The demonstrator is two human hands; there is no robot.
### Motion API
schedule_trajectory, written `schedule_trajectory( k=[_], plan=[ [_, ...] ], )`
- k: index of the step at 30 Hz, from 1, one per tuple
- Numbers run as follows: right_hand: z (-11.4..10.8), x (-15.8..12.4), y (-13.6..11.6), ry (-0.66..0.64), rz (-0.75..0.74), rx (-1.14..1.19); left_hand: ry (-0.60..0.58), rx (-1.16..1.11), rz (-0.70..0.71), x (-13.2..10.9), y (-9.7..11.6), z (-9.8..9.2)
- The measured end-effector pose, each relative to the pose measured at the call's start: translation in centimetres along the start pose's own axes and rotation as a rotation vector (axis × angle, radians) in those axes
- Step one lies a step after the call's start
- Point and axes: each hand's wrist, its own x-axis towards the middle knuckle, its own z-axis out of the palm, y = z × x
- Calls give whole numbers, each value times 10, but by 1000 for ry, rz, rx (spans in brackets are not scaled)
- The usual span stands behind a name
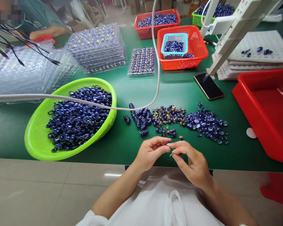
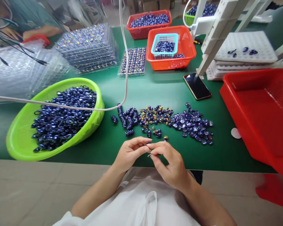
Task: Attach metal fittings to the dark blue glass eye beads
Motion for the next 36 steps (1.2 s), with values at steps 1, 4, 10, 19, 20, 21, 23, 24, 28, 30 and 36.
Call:
schedule_trajectory(
  k=[1,4,10,19,20,21,23,24,28,30,36],
  plan=[
    [-2,0,-1,7,72,55,-12,-13,-1,0,0,0],
    [-4,2,-1,71,227,137,-17,-22,15,-2,-3,1],
    [0,8,2,122,326,91,-13,7,36,-7,-6,7],
    [-2,9,2,95,358,186,-40,11,37,-8,-6,6],
    [-2,9,2,95,346,185,-29,37,48,-8,-5,6],
    [-3,10,2,98,330,182,-15,64,63,-8,-5,5],
    [-2,10,1,94,296,181,7,112,93,-8,-6,5],
    [-2,11,0,83,284,182,10,124,106,-8,-6,4],
    [0,10,-2,27,268,181,-19,153,142,-7,-8,0],
    [-1,10,-3,3,272,166,-31,199,152,-7,-8,-2],
    [-2,11,-3,-26,280,158,-64,339,229,-7,-6,-5]
  ],
)
